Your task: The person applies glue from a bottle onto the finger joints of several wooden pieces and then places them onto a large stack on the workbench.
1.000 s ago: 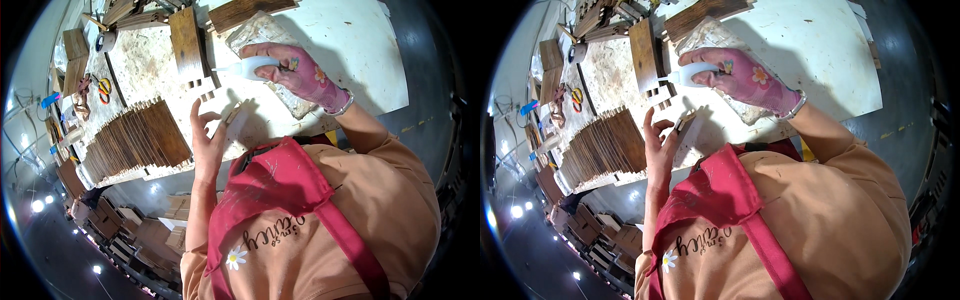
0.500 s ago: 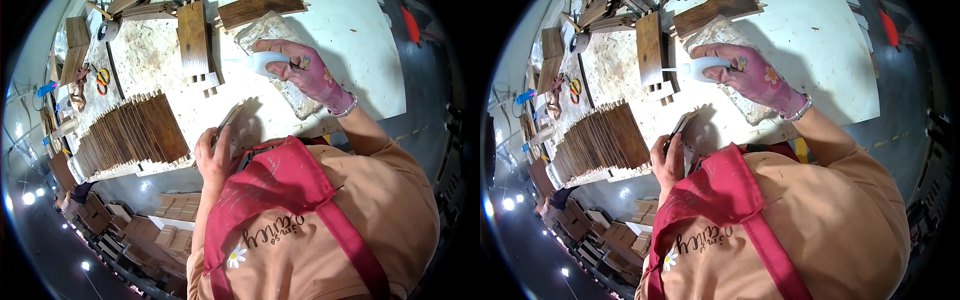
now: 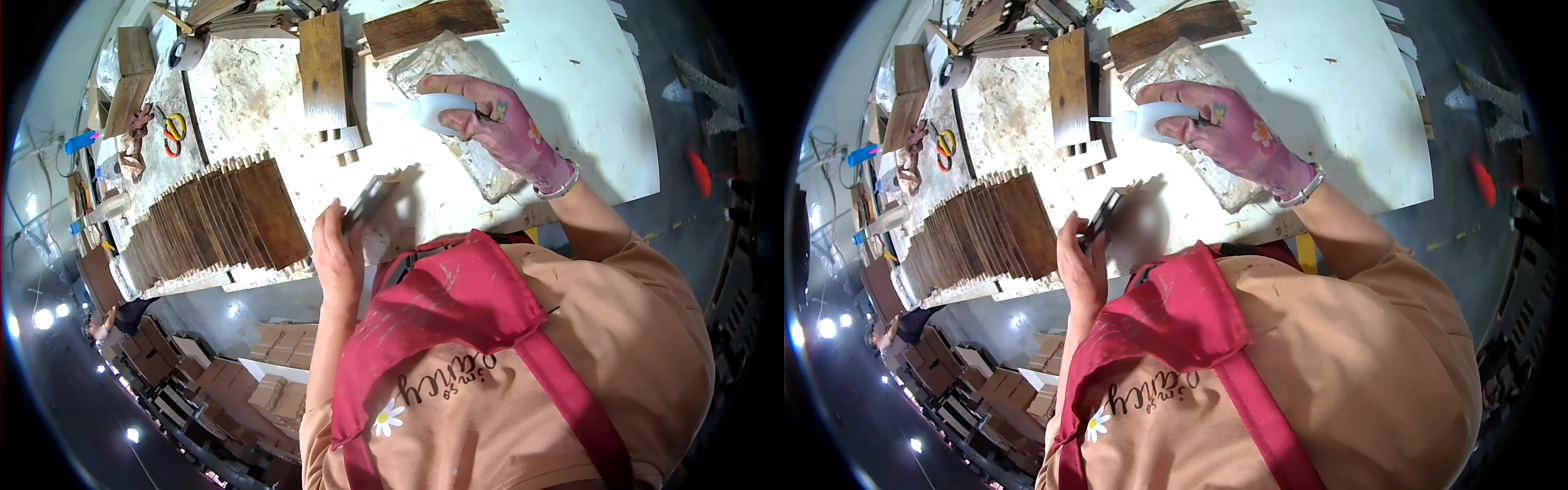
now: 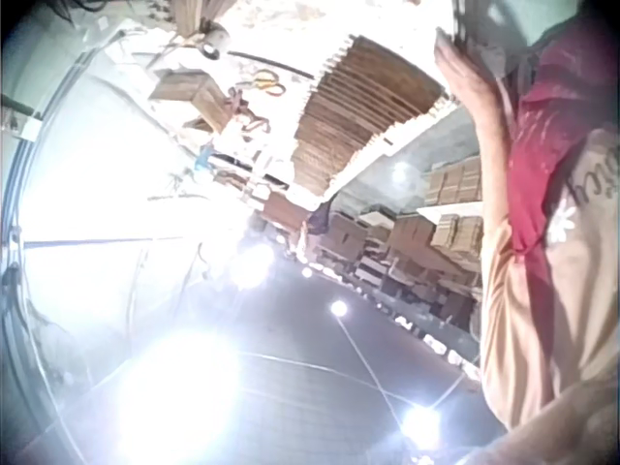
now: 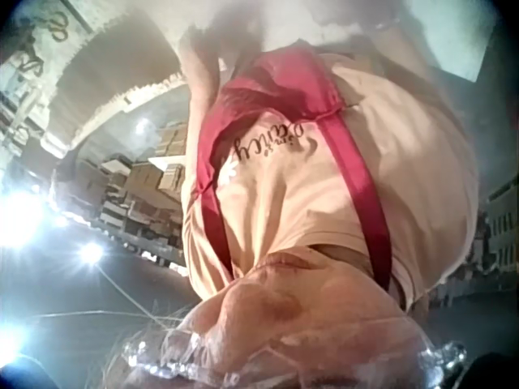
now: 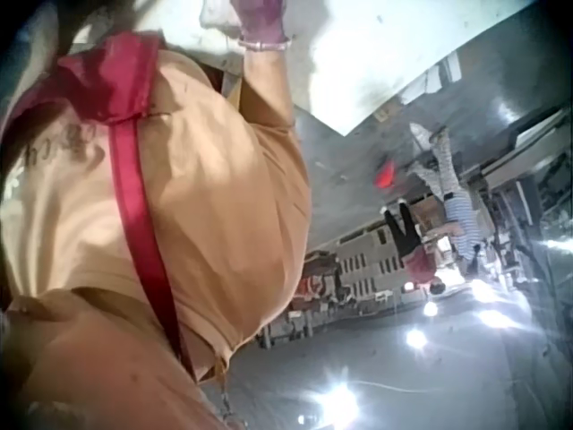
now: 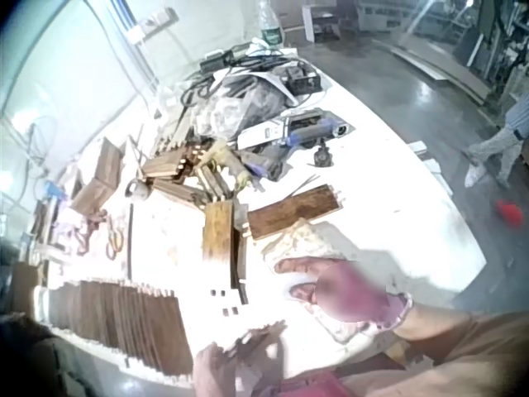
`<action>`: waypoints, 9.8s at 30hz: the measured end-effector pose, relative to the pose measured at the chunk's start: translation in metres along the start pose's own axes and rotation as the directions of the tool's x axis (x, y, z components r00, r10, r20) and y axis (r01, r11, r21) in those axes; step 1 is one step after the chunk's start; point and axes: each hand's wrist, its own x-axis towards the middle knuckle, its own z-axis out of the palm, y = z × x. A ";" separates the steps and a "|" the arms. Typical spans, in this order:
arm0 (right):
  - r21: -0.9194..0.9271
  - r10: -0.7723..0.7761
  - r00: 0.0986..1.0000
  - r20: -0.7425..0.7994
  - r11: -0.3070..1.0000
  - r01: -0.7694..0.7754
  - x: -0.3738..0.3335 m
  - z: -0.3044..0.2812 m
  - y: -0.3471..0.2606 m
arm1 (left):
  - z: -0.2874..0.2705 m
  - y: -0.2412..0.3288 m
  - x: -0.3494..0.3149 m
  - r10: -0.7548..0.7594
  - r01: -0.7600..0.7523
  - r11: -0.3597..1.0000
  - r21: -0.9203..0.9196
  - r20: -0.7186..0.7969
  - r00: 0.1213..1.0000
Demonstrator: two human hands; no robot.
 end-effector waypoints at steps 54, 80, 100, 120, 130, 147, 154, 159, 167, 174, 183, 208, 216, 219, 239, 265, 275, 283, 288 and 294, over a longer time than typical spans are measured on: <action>-0.043 0.083 0.994 -0.067 0.995 -0.086 0.001 0.003 -0.008 | -0.029 -0.025 -0.010 -0.483 0.706 0.520 -0.481 0.516 0.707; 0.001 0.057 0.998 -0.034 0.998 -0.057 0.001 0.000 -0.003 | 0.022 -0.008 -0.017 -0.317 0.321 0.945 -0.065 0.054 0.947; 0.034 0.030 0.997 -0.069 0.999 -0.028 0.002 0.002 0.002 | 0.018 -0.004 0.012 -0.210 0.210 0.978 -0.001 0.062 0.976; 0.100 0.020 1.000 -0.016 0.995 -0.018 0.002 0.000 0.001 | 0.024 -0.008 0.031 -0.183 0.190 0.981 -0.039 0.133 0.974; 0.058 0.031 0.998 -0.060 0.998 -0.027 0.001 0.000 0.002 | -0.003 -0.017 -0.011 -0.295 0.258 0.946 0.197 0.195 0.935; 0.003 0.049 0.996 -0.070 0.999 -0.049 0.001 0.003 -0.007 | -0.015 0.004 -0.022 -0.258 0.252 0.965 0.069 0.090 0.962; -0.009 0.069 0.994 -0.086 0.997 -0.070 0.001 0.008 -0.011 | -0.039 -0.012 -0.002 -0.447 0.447 0.895 -0.001 0.006 0.895; 0.052 0.101 0.993 -0.059 0.994 -0.098 0.000 0.005 -0.011 | -0.046 -0.038 0.020 -0.448 0.448 0.894 0.000 -0.032 0.893; 0.012 0.108 0.990 -0.087 0.994 -0.107 0.001 0.006 -0.011 | -0.051 -0.045 0.025 -0.356 0.350 0.924 0.153 0.014 0.934; 0.034 0.142 0.986 -0.085 0.990 -0.140 0.000 0.005 -0.012 | -0.047 -0.034 0.038 -0.385 0.353 0.894 0.277 0.070 0.920; 0.043 0.135 0.987 -0.083 0.990 -0.132 0.001 0.004 -0.009 | -0.040 -0.045 0.047 -0.346 0.317 0.900 0.300 0.050 0.937; 0.005 0.097 0.992 -0.084 0.995 -0.097 -0.001 0.008 -0.011 | -0.042 -0.048 0.050 -0.256 0.201 0.910 0.363 0.110 0.960; -0.018 0.127 0.989 -0.071 0.992 -0.128 0.000 0.007 -0.013 | -0.040 -0.050 0.046 -0.259 0.211 0.906 0.367 0.087 0.962; -0.033 0.104 0.990 -0.097 0.994 -0.107 0.000 0.006 -0.009 | -0.035 -0.056 0.040 -0.386 0.386 0.906 0.176 -0.037 0.922; 0.104 0.089 0.994 -0.065 0.991 -0.082 -0.002 0.002 -0.006 | -0.041 -0.058 0.040 -0.570 0.571 0.821 -0.007 -0.062 0.819; 0.009 0.055 0.996 -0.077 0.998 -0.055 0.001 -0.001 -0.009 | -0.043 -0.053 0.058 -0.276 0.261 0.890 0.373 -0.016 0.961; 0.030 0.051 0.994 -0.100 0.998 -0.049 0.000 0.000 -0.007 | -0.046 -0.035 0.083 0.025 0.071 0.832 0.549 -0.166 0.986; 0.039 0.094 0.990 -0.102 0.995 -0.090 0.001 0.002 -0.008 | 0.013 -0.008 0.136 -0.183 0.181 0.970 0.163 -0.006 0.983; 0.069 0.114 0.988 -0.105 0.992 -0.108 0.000 0.002 -0.006 | 0.021 -0.025 0.134 -0.196 0.192 0.977 -0.093 -0.031 0.980; 0.036 0.106 0.984 -0.147 0.994 -0.101 0.000 0.003 -0.008 | -0.021 -0.021 0.084 -0.526 0.604 0.018 -0.797 0.506 0.684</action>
